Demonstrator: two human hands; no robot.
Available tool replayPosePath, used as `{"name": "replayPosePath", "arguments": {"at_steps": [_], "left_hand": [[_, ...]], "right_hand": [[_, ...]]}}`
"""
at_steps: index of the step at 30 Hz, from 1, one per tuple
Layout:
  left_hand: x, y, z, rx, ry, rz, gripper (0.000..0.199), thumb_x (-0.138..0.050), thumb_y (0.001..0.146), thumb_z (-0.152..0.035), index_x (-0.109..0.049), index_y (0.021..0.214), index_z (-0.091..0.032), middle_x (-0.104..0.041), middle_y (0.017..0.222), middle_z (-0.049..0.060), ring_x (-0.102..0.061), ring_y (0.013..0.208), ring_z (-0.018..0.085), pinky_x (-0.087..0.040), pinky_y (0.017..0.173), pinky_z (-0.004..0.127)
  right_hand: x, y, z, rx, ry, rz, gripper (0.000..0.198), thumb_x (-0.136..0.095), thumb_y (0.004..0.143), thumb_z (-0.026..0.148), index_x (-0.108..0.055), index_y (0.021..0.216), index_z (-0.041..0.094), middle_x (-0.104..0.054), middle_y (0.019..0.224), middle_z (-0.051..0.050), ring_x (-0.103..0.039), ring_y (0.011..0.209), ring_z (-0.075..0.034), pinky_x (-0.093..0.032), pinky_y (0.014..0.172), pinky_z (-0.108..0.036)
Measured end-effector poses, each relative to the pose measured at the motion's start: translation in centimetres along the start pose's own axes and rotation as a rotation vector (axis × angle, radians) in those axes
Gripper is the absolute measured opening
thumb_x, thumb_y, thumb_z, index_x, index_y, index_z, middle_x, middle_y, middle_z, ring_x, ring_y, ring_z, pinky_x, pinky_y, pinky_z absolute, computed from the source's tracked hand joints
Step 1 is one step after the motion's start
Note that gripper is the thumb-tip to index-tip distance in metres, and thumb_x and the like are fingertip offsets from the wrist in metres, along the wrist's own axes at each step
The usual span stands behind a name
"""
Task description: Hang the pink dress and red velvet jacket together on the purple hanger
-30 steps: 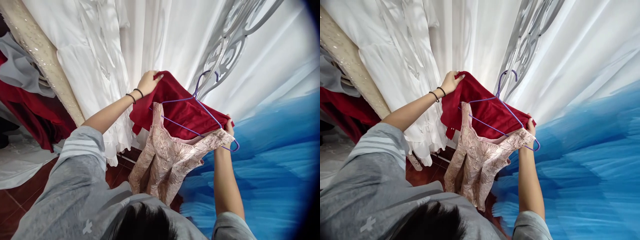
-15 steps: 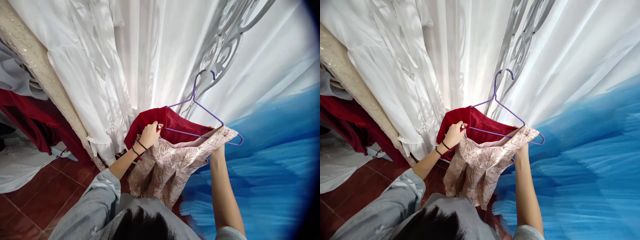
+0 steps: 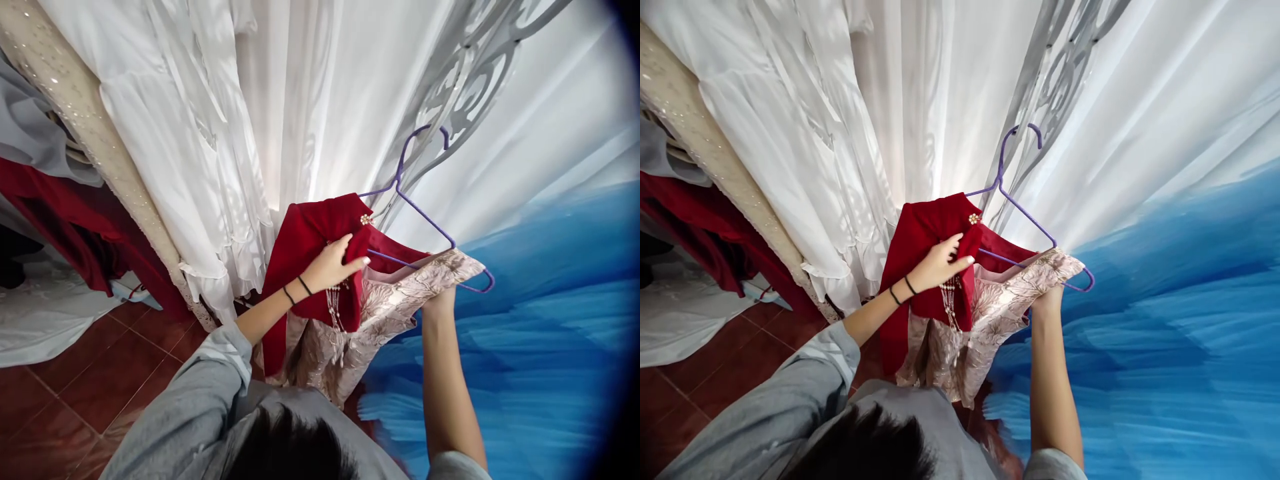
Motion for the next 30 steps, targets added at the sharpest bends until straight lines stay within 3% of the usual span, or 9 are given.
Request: {"name": "replayPosePath", "arguments": {"at_steps": [2, 5, 8, 11, 16, 20, 23, 26, 30], "left_hand": [[4.6, 0.8, 1.4, -0.039, 0.004, -0.121, 0.037, -0.052, 0.094, -0.049, -0.066, 0.109, -0.017, -0.07, 0.11, 0.015, -0.067, 0.105, 0.028, -0.054, 0.092, 0.042], [12.2, 1.9, 4.3, -0.04, 0.169, -0.464, 0.046, -0.066, 0.086, -0.045, -0.059, 0.125, -0.02, -0.058, 0.137, 0.015, -0.052, 0.131, 0.028, -0.044, 0.108, 0.04], [13.3, 3.6, 8.7, 0.068, 0.115, -0.263, 0.066, -0.072, 0.081, -0.044, -0.05, 0.137, -0.017, -0.053, 0.143, 0.017, -0.049, 0.134, 0.029, -0.041, 0.11, 0.04], [13.4, 4.5, 10.5, 0.097, 0.068, -0.084, 0.048, -0.071, 0.079, -0.046, -0.064, 0.115, -0.015, -0.07, 0.113, 0.012, -0.063, 0.11, 0.028, -0.047, 0.1, 0.036], [20.3, 6.1, 8.1, 0.007, 0.152, -0.572, 0.039, -0.05, 0.092, -0.055, -0.064, 0.079, -0.021, -0.059, 0.073, 0.002, -0.061, 0.081, 0.018, -0.048, 0.082, 0.027], [18.5, 8.6, 8.6, 0.042, 0.107, -0.375, 0.048, -0.054, 0.088, -0.063, -0.06, 0.066, -0.02, -0.056, 0.067, 0.003, -0.057, 0.074, 0.018, -0.046, 0.075, 0.028], [16.3, 8.5, 7.6, -0.032, 0.081, -0.315, 0.053, -0.043, 0.092, -0.064, -0.066, 0.077, -0.018, -0.065, 0.08, 0.008, -0.06, 0.079, 0.019, -0.048, 0.077, 0.03], [13.2, 8.1, 4.2, -0.199, 0.312, -0.164, 0.044, -0.046, 0.092, -0.056, -0.069, 0.095, -0.019, -0.069, 0.1, 0.01, -0.063, 0.091, 0.022, -0.047, 0.085, 0.031], [10.0, 8.1, 2.1, -0.234, 0.661, -0.063, 0.039, -0.05, 0.091, -0.054, -0.068, 0.095, -0.019, -0.07, 0.102, 0.012, -0.064, 0.096, 0.028, -0.044, 0.082, 0.033]], "right_hand": [[0.5, -0.5, 0.0, -0.057, 0.125, -0.139, 0.054, -0.038, 0.077, 0.077, -0.054, 0.093, 0.028, -0.063, 0.096, -0.009, -0.06, 0.103, -0.03, -0.053, 0.088, -0.046], [-0.2, -1.0, 0.7, -0.072, 0.17, -0.177, 0.046, -0.043, 0.073, 0.074, -0.048, 0.079, 0.028, -0.06, 0.084, -0.007, -0.059, 0.09, -0.027, -0.053, 0.082, -0.043], [-1.1, -1.1, 1.4, -0.071, 0.163, -0.115, 0.047, -0.044, 0.071, 0.075, -0.042, 0.07, 0.028, -0.057, 0.075, -0.005, -0.058, 0.084, -0.026, -0.053, 0.078, -0.041], [-0.7, -1.3, 1.8, -0.124, 0.211, -0.172, 0.047, -0.052, 0.067, 0.074, -0.044, 0.071, 0.029, -0.057, 0.073, -0.004, -0.058, 0.081, -0.025, -0.053, 0.074, -0.039], [-0.1, -1.7, 3.3, -0.168, 0.226, -0.279, 0.039, -0.068, 0.062, 0.057, -0.051, 0.079, 0.026, -0.062, 0.078, -0.005, -0.06, 0.082, -0.025, -0.054, 0.07, -0.037], [-0.4, -1.8, 4.7, -0.093, 0.229, -0.189, 0.04, -0.075, 0.062, 0.055, -0.057, 0.083, 0.026, -0.068, 0.085, -0.004, -0.064, 0.083, -0.024, -0.057, 0.073, -0.037], [0.5, -2.3, 4.9, -0.081, 0.092, -0.12, 0.046, -0.085, 0.053, 0.051, -0.063, 0.084, 0.024, -0.071, 0.08, -0.004, -0.066, 0.082, -0.026, -0.058, 0.073, -0.039], [1.0, -3.3, 4.2, -0.124, -0.03, 0.083, 0.049, -0.091, 0.043, 0.04, -0.067, 0.081, 0.021, -0.072, 0.077, -0.005, -0.066, 0.079, -0.027, -0.057, 0.077, -0.041], [2.3, -4.7, 2.1, -0.169, -0.145, 0.204, 0.041, -0.085, 0.052, 0.044, -0.07, 0.08, 0.018, -0.072, 0.077, -0.005, -0.064, 0.075, -0.024, -0.055, 0.076, -0.039]]}}
Point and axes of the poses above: each hand's wrist, its own y-axis towards the middle knuckle, its own x-axis out of the back of the hand, z = x × y, the point moved 8 cm from there along y, towards the middle knuckle
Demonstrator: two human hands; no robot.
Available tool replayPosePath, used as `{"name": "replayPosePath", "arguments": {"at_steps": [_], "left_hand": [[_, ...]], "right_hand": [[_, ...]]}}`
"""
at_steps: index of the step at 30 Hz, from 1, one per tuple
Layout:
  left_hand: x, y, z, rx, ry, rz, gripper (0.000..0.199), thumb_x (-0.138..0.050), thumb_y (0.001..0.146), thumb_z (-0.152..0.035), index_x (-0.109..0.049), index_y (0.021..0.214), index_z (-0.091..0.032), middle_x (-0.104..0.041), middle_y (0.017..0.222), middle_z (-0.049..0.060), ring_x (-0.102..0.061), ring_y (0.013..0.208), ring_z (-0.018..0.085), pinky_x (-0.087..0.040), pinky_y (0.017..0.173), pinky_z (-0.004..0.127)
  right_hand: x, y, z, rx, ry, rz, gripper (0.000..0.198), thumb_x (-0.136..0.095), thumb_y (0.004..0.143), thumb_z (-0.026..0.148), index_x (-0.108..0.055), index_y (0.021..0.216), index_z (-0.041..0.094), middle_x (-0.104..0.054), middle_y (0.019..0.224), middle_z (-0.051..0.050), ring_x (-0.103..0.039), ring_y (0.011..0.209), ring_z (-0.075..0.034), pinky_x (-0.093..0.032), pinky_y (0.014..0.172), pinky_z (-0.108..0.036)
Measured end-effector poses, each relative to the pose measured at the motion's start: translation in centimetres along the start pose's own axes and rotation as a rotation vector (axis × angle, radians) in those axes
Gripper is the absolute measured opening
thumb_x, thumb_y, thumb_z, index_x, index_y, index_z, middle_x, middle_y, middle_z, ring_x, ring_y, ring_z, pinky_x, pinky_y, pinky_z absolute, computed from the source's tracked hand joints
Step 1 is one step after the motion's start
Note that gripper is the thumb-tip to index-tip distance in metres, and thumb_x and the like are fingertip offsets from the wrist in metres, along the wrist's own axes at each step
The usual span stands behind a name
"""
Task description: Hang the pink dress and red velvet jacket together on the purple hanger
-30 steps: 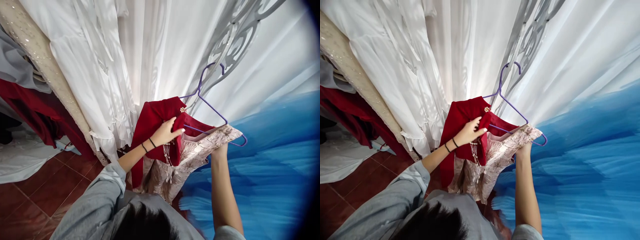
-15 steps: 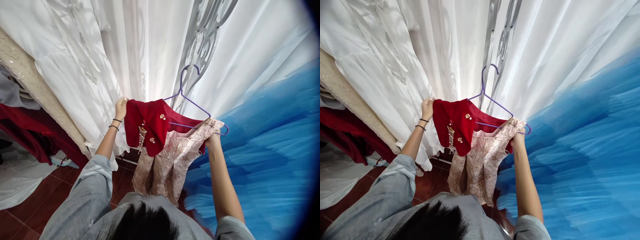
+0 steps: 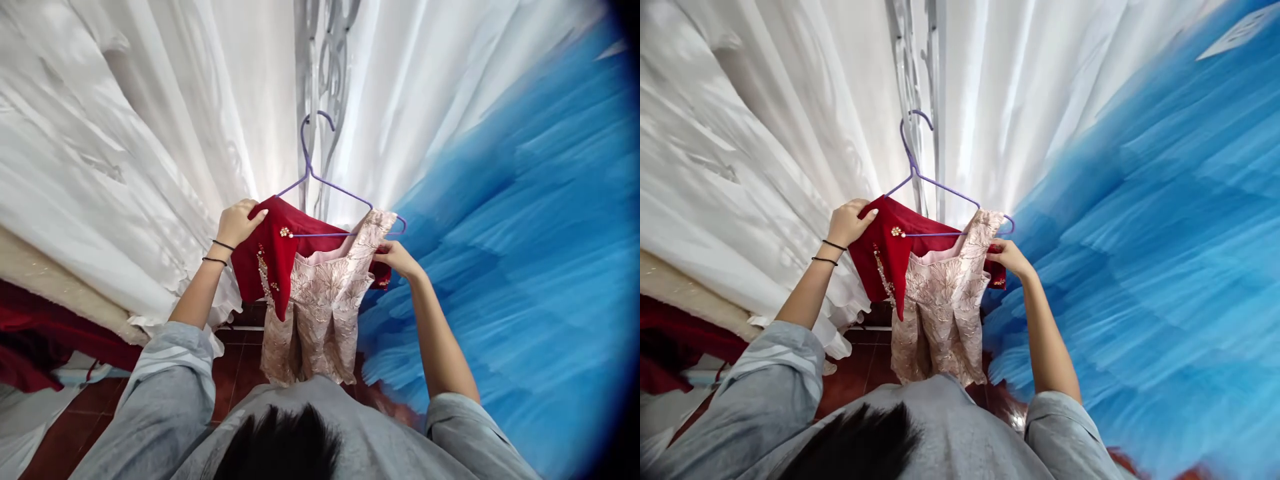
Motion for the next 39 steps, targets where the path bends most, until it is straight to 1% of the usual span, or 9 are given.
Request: {"name": "replayPosePath", "arguments": {"at_steps": [4, 9, 15, 19, 22, 30, 33, 36, 39], "left_hand": [[-0.8, 0.4, -0.1, 0.033, 0.147, -0.001, 0.044, -0.043, 0.092, -0.058, -0.058, 0.075, -0.021, -0.066, 0.078, 0.012, -0.065, 0.083, 0.03, -0.039, 0.068, 0.033], [-1.0, 0.5, 0.6, -0.008, 0.267, 0.037, 0.043, -0.04, 0.091, -0.056, -0.059, 0.077, -0.02, -0.067, 0.077, 0.013, -0.066, 0.081, 0.031, -0.04, 0.065, 0.034], [-0.1, -0.7, 0.6, -0.142, 0.226, -0.077, 0.042, -0.038, 0.09, -0.046, -0.066, 0.095, -0.016, -0.073, 0.1, 0.017, -0.069, 0.094, 0.032, -0.05, 0.077, 0.038], [0.5, -1.4, 0.5, -0.183, 0.196, -0.12, 0.037, -0.042, 0.09, -0.044, -0.067, 0.096, -0.017, -0.074, 0.097, 0.015, -0.07, 0.091, 0.031, -0.051, 0.076, 0.039], [0.8, -1.5, 0.1, -0.209, 0.182, -0.115, 0.034, -0.044, 0.091, -0.044, -0.067, 0.091, -0.019, -0.075, 0.091, 0.012, -0.071, 0.087, 0.029, -0.051, 0.074, 0.037], [2.0, -2.1, -1.2, -0.222, 0.111, -0.113, 0.032, -0.048, 0.094, -0.045, -0.068, 0.087, -0.02, -0.074, 0.087, 0.009, -0.07, 0.08, 0.024, -0.05, 0.073, 0.032], [2.4, -2.7, -1.8, -0.19, 0.089, -0.108, 0.035, -0.049, 0.094, -0.046, -0.069, 0.084, -0.02, -0.072, 0.081, 0.008, -0.068, 0.076, 0.024, -0.048, 0.069, 0.032], [2.8, -3.4, -2.6, -0.153, 0.105, -0.12, 0.036, -0.048, 0.095, -0.046, -0.069, 0.082, -0.019, -0.071, 0.078, 0.008, -0.067, 0.073, 0.024, -0.047, 0.066, 0.032], [3.1, -4.0, -3.2, -0.136, 0.118, -0.133, 0.036, -0.048, 0.095, -0.045, -0.07, 0.084, -0.018, -0.072, 0.08, 0.009, -0.067, 0.074, 0.024, -0.046, 0.065, 0.032]], "right_hand": [[0.9, 0.3, -1.6, -0.038, -0.199, -0.057, 0.031, -0.069, 0.065, 0.048, -0.065, 0.071, 0.018, -0.064, 0.064, -0.001, -0.053, 0.06, -0.017, -0.046, 0.061, -0.032], [1.9, 2.6, 2.3, -0.044, -0.572, 0.208, 0.012, -0.06, 0.069, 0.028, -0.064, 0.069, 0.016, -0.066, 0.067, -0.002, -0.053, 0.065, -0.017, -0.046, 0.067, -0.029], [8.7, 2.8, 12.4, 0.369, -0.804, -0.43, 0.025, -0.048, 0.077, 0.02, -0.066, 0.093, 0.013, -0.069, 0.09, -0.009, -0.057, 0.083, -0.02, -0.043, 0.078, -0.03], [5.8, 2.8, 8.6, 0.21, -0.98, -0.115, 0.016, -0.057, 0.078, 0.028, -0.062, 0.075, 0.014, -0.063, 0.079, -0.007, -0.052, 0.074, -0.017, -0.039, 0.073, -0.027], [6.3, 2.5, 7.3, 0.046, -0.977, -0.091, 0.017, -0.054, 0.082, 0.027, -0.064, 0.078, 0.013, -0.062, 0.074, -0.003, -0.049, 0.068, -0.015, -0.037, 0.067, -0.025], [10.3, 1.8, 19.7, 0.24, -1.003, -0.417, 0.022, -0.059, 0.081, 0.027, -0.069, 0.093, 0.012, -0.068, 0.087, -0.011, -0.062, 0.086, -0.025, -0.048, 0.078, -0.036], [8.0, -2.0, 24.5, 0.34, -1.06, -0.6, 0.022, -0.049, 0.086, 0.022, -0.065, 0.1, 0.014, -0.066, 0.091, -0.013, -0.062, 0.096, -0.029, -0.048, 0.084, -0.042], [2.0, -7.0, 24.9, 0.302, -1.1, -0.684, 0.026, -0.041, 0.087, 0.012, -0.061, 0.103, 0.013, -0.066, 0.088, -0.014, -0.064, 0.092, -0.029, -0.049, 0.082, -0.042], [-7.0, -9.4, 19.5, 0.205, -1.107, -0.387, 0.022, -0.042, 0.089, 0.014, -0.058, 0.104, 0.013, -0.068, 0.085, -0.013, -0.066, 0.082, -0.027, -0.049, 0.072, -0.036]]}}
Point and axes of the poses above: each hand's wrist, its own y-axis towards the middle knuckle, its own x-axis out of the back of the hand, z = x × y, the point moved 8 cm from there along y, towards the middle knuckle
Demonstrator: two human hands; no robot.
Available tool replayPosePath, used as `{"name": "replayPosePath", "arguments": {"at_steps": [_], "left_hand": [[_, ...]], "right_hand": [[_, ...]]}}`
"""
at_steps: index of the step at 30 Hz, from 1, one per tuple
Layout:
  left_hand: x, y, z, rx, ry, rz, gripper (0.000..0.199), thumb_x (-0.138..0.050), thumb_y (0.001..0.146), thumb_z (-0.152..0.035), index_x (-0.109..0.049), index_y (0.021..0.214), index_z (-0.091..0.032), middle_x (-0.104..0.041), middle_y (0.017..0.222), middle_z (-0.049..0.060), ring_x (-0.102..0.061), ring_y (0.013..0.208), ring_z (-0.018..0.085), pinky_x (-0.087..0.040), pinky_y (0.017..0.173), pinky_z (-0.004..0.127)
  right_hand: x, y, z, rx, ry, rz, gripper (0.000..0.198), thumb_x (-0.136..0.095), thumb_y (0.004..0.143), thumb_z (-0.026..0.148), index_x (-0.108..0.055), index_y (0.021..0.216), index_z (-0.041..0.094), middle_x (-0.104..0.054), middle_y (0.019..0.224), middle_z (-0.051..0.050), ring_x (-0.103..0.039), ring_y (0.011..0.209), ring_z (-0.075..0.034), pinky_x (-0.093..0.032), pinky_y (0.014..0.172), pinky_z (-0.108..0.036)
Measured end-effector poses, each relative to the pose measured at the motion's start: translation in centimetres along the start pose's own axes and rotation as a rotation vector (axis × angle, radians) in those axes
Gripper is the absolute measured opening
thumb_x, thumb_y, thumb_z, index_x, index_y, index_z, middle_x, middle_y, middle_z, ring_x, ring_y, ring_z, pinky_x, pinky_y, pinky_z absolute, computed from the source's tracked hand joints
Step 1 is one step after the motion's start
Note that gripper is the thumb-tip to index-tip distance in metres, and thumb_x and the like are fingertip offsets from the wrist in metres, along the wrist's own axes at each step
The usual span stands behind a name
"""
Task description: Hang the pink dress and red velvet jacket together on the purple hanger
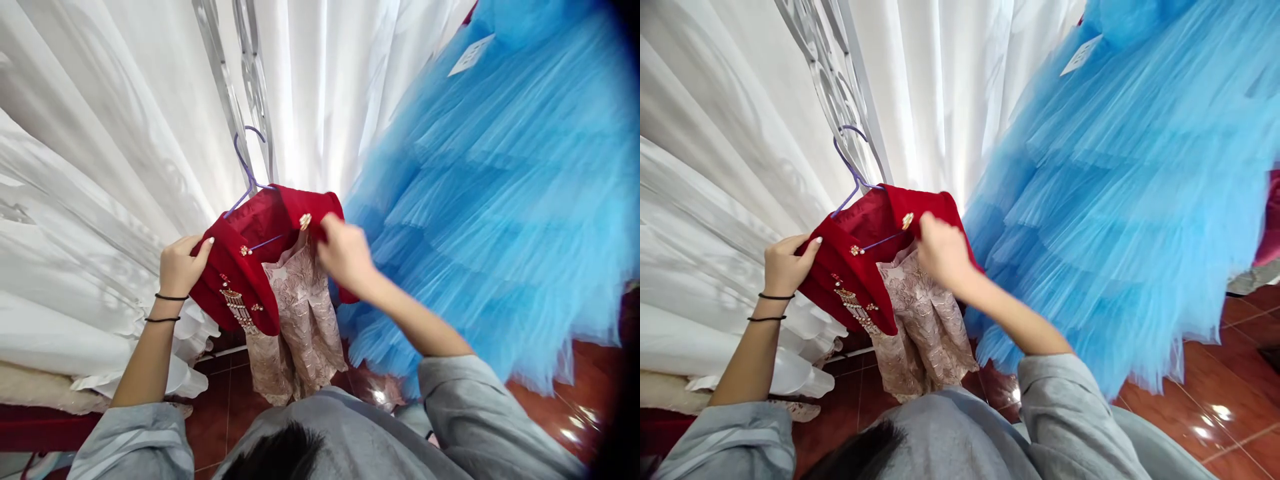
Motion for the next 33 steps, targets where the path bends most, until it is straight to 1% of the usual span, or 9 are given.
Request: {"name": "replayPosePath", "arguments": {"at_steps": [3, 5, 12, 16, 19, 23, 26, 29, 33], "left_hand": [[0.4, -0.2, 0.0, 0.021, -0.021, 0.0, 0.037, -0.049, 0.094, -0.046, -0.07, 0.083, -0.018, -0.073, 0.081, 0.01, -0.068, 0.075, 0.025, -0.048, 0.066, 0.033], [0.5, -0.1, 0.2, 0.045, -0.046, 0.01, 0.037, -0.05, 0.092, -0.048, -0.071, 0.083, -0.019, -0.072, 0.08, 0.009, -0.068, 0.076, 0.025, -0.049, 0.068, 0.033], [0.4, -0.1, 0.1, 0.118, -0.04, 0.037, 0.034, -0.051, 0.09, -0.045, -0.071, 0.091, -0.018, -0.075, 0.093, 0.01, -0.069, 0.085, 0.025, -0.052, 0.078, 0.034], [0.5, -0.4, 0.0, 0.129, 0.029, 0.063, 0.032, -0.051, 0.09, -0.042, -0.071, 0.097, -0.019, -0.074, 0.097, 0.01, -0.068, 0.09, 0.026, -0.052, 0.08, 0.035], [1.2, 0.1, -0.8, 0.091, 0.076, 0.06, 0.032, -0.05, 0.092, -0.04, -0.071, 0.105, -0.019, -0.072, 0.102, 0.011, -0.066, 0.096, 0.027, -0.052, 0.085, 0.038], [0.8, 2.1, -5.2, -0.197, 0.162, 0.104, 0.042, -0.055, 0.091, -0.039, -0.063, 0.126, -0.017, -0.061, 0.128, 0.016, -0.053, 0.122, 0.033, -0.044, 0.104, 0.048], [-2.6, 2.4, -9.1, -0.527, 0.238, 0.327, 0.04, -0.06, 0.087, -0.031, -0.066, 0.124, -0.017, -0.06, 0.13, 0.015, -0.048, 0.128, 0.032, -0.034, 0.113, 0.051], [-5.9, 1.5, -10.6, -0.721, 0.347, 0.469, 0.034, -0.066, 0.078, -0.021, -0.071, 0.111, -0.015, -0.066, 0.116, 0.015, -0.053, 0.121, 0.031, -0.026, 0.118, 0.051], [-7.8, 1.4, -9.7, -0.662, 0.435, 0.544, 0.017, -0.059, 0.081, -0.006, -0.072, 0.083, -0.015, -0.071, 0.075, 0.01, -0.063, 0.081, 0.024, -0.036, 0.103, 0.048]], "right_hand": [[-8.1, -3.8, 2.7, -0.008, 0.068, 0.299, 0.024, -0.036, 0.098, 0.02, -0.054, 0.112, 0.013, -0.072, 0.092, -0.014, -0.07, 0.083, -0.027, -0.048, 0.067, -0.032], [-10.4, -4.4, 2.8, -0.058, 0.069, 0.359, 0.027, -0.032, 0.101, 0.019, -0.054, 0.115, 0.012, -0.072, 0.095, -0.015, -0.072, 0.086, -0.028, -0.048, 0.067, -0.032], [-7.0, -2.1, 3.1, -0.087, 0.178, 0.045, 0.037, -0.022, 0.105, 0.02, -0.053, 0.122, 0.01, -0.071, 0.109, -0.017, -0.07, 0.1, -0.024, -0.049, 0.083, -0.031], [-12.3, -3.2, 5.0, 0.073, 0.184, 0.439, 0.042, -0.044, 0.101, 0.038, -0.052, 0.129, 0.007, -0.072, 0.106, -0.02, -0.071, 0.099, -0.032, -0.052, 0.076, -0.035], [-12.4, -3.7, 4.5, 0.144, 0.151, 0.467, 0.042, -0.046, 0.1, 0.047, -0.059, 0.12, 0.012, -0.073, 0.105, -0.018, -0.071, 0.098, -0.034, -0.053, 0.075, -0.037], [-7.5, -1.8, 2.6, 0.125, 0.088, 0.238, 0.042, -0.034, 0.104, 0.043, -0.057, 0.13, 0.018, -0.071, 0.117, -0.014, -0.071, 0.098, -0.03, -0.053, 0.074, -0.036], [-4.6, 0.0, 4.1, 0.372, 0.024, 0.09, 0.045, -0.031, 0.103, 0.021, -0.046, 0.145, 0.021, -0.05, 0.15, -0.013, -0.065, 0.109, -0.026, -0.053, 0.073, -0.033], [-5.7, 0.2, 6.3, 0.693, -0.095, 0.152, 0.05, -0.031, 0.099, 0.008, -0.049, 0.144, 0.021, -0.044, 0.155, -0.011, -0.059, 0.116, -0.025, -0.052, 0.071, -0.031], [-9.8, -0.9, 6.6, 0.8, -0.259, 0.306, 0.042, -0.032, 0.098, 0.005, -0.062, 0.127, 0.014, -0.063, 0.127, -0.015, -0.056, 0.113, -0.026, -0.047, 0.067, -0.03]]}}
Point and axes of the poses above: each hand's wrist, its own y-axis towards the middle knuckle, its own x-axis out of the back of the hand, z = x × y, the point moved 8 cm from there along y, towards the middle knuckle
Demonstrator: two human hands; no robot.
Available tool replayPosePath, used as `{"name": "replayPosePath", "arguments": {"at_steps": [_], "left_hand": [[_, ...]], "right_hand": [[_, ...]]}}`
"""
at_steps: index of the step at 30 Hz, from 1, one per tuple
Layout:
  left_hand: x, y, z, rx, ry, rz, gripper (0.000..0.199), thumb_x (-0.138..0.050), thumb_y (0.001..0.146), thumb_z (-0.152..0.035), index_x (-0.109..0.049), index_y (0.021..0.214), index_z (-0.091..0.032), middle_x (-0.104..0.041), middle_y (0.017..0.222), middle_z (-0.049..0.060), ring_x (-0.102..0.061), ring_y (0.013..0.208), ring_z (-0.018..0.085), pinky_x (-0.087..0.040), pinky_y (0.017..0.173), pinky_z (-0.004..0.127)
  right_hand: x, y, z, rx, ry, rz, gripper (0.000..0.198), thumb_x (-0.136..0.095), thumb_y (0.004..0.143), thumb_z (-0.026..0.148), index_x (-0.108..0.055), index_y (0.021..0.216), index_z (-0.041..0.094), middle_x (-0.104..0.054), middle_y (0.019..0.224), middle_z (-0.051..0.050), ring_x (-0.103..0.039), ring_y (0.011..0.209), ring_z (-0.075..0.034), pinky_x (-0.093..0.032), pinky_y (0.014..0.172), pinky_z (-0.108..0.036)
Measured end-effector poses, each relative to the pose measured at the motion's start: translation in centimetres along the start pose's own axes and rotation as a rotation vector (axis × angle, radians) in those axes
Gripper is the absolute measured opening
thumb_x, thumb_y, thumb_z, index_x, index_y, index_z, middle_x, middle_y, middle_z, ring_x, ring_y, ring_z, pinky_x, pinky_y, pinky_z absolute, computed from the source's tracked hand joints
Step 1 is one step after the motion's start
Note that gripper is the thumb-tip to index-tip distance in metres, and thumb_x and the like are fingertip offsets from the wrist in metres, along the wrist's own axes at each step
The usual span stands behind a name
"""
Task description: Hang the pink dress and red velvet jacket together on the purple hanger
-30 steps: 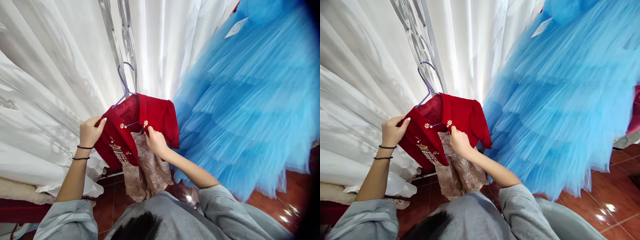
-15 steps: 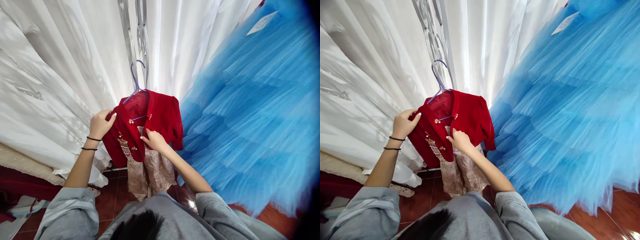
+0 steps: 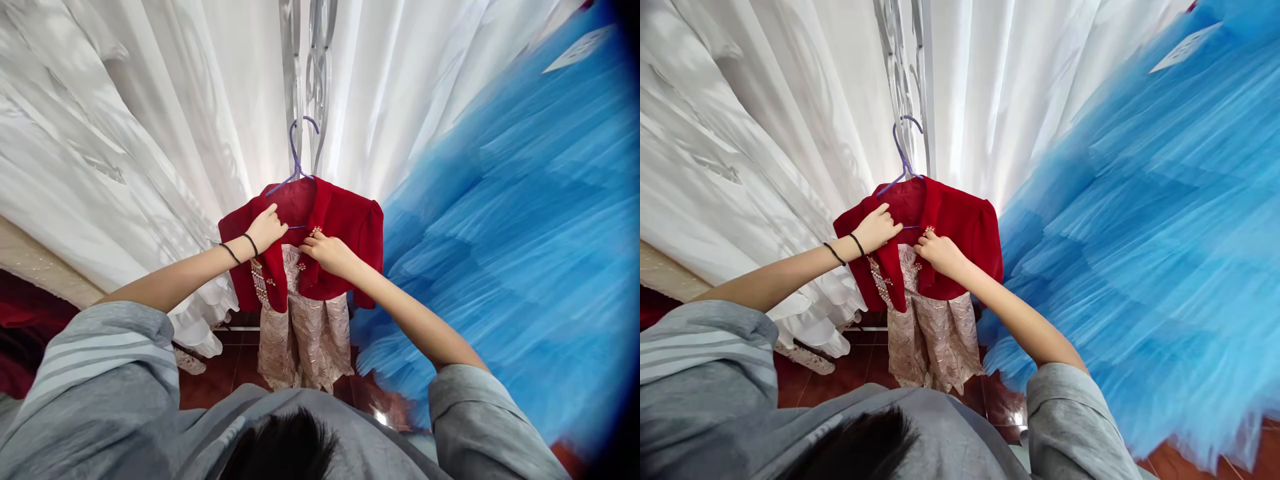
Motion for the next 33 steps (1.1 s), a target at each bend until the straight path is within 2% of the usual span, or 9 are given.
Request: {"name": "replayPosePath", "arguments": {"at_steps": [3, 6, 9, 15, 19, 23, 28, 30, 33], "left_hand": [[1.5, 0.7, 0.3, -0.043, -0.044, -0.046, 0.02, -0.058, 0.086, -0.009, -0.067, 0.07, -0.016, -0.069, 0.069, 0.008, -0.061, 0.072, 0.021, -0.039, 0.086, 0.042], [4.5, 1.5, 1.0, -0.034, -0.064, -0.265, 0.023, -0.051, 0.096, -0.024, -0.069, 0.084, -0.017, -0.07, 0.083, 0.009, -0.061, 0.081, 0.022, -0.038, 0.082, 0.041], [4.6, 2.3, 1.5, 0.032, -0.038, -0.336, 0.031, -0.043, 0.101, -0.025, -0.068, 0.087, -0.015, -0.068, 0.083, 0.01, -0.06, 0.079, 0.022, -0.037, 0.078, 0.039], [0.1, 3.4, -0.2, -0.115, 0.013, -0.121, 0.02, -0.059, 0.096, -0.031, -0.067, 0.089, -0.015, -0.068, 0.083, 0.008, -0.062, 0.073, 0.019, -0.035, 0.07, 0.034], [-1.1, 3.1, 0.4, -0.152, -0.016, 0.092, 0.016, -0.071, 0.087, -0.031, -0.067, 0.088, -0.016, -0.07, 0.085, 0.005, -0.065, 0.074, 0.018, -0.035, 0.064, 0.03], [1.1, 3.2, 0.5, -0.111, -0.017, 0.026, 0.011, -0.063, 0.092, -0.025, -0.07, 0.092, -0.015, -0.07, 0.091, 0.007, -0.066, 0.074, 0.019, -0.037, 0.062, 0.032], [2.9, 4.6, 0.5, -0.026, -0.125, -0.147, 0.024, -0.049, 0.095, -0.015, -0.072, 0.09, -0.011, -0.069, 0.081, 0.011, -0.065, 0.069, 0.02, -0.038, 0.063, 0.035], [2.3, 5.0, 1.3, 0.046, -0.153, -0.125, 0.027, -0.046, 0.093, -0.01, -0.072, 0.087, -0.01, -0.07, 0.079, 0.012, -0.065, 0.068, 0.021, -0.036, 0.061, 0.035], [1.8, 5.0, 1.6, 0.024, -0.146, -0.111, 0.024, -0.048, 0.089, -0.008, -0.072, 0.085, -0.011, -0.072, 0.087, 0.011, -0.066, 0.073, 0.02, -0.037, 0.064, 0.035]], "right_hand": [[-2.1, -0.4, 0.4, -0.03, -0.054, 0.043, 0.039, -0.033, 0.098, 0.007, -0.065, 0.119, 0.012, -0.062, 0.12, -0.016, -0.059, 0.102, -0.025, -0.042, 0.061, -0.031], [-2.8, -1.3, 0.7, -0.007, -0.072, 0.043, 0.033, -0.036, 0.099, 0.011, -0.068, 0.107, 0.014, -0.061, 0.119, -0.015, -0.06, 0.096, -0.024, -0.038, 0.058, -0.032], [-2.7, -2.5, 1.2, 0.083, -0.064, 0.058, 0.029, -0.039, 0.101, 0.015, -0.068, 0.103, 0.015, -0.064, 0.114, -0.012, -0.061, 0.089, -0.021, -0.036, 0.057, -0.032], [-2.6, -4.5, 1.8, 0.168, -0.091, 0.113, 0.027, -0.041, 0.101, 0.013, -0.067, 0.103, 0.013, -0.066, 0.112, -0.012, -0.061, 0.09, -0.02, -0.033, 0.054, -0.031], [-2.9, -4.9, 1.4, 0.147, -0.115, 0.152, 0.025, -0.044, 0.098, 0.01, -0.068, 0.1, 0.013, -0.068, 0.097, -0.012, -0.06, 0.092, -0.023, -0.03, 0.053, -0.03], [1.3, -4.5, 3.8, 0.211, -0.048, 0.078, 0.021, -0.047, 0.099, 0.012, -0.067, 0.097, 0.014, -0.067, 0.089, -0.009, -0.06, 0.081, -0.02, -0.032, 0.054, -0.03], [9.4, -1.1, 8.0, 0.243, 0.153, -0.423, 0.036, -0.029, 0.105, 0.017, -0.065, 0.108, 0.017, -0.066, 0.102, -0.01, -0.058, 0.088, -0.018, -0.044, 0.073, -0.029], [8.2, 1.7, 8.0, 0.209, 0.264, -0.479, 0.034, -0.03, 0.106, 0.019, -0.063, 0.112, 0.017, -0.065, 0.107, -0.01, -0.059, 0.096, -0.018, -0.045, 0.079, -0.029], [1.7, 6.5, 6.9, 0.137, 0.358, -0.278, 0.026, -0.038, 0.103, 0.016, -0.065, 0.105, 0.014, -0.066, 0.105, -0.011, -0.061, 0.098, -0.019, -0.047, 0.078, -0.028]]}}
Point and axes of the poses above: each hand's wrist, its own y-axis towards the middle knuckle, its own x-axis out of the back of the hand, z = x × y, the point moved 8 cm from there along y, towards the middle knuckle
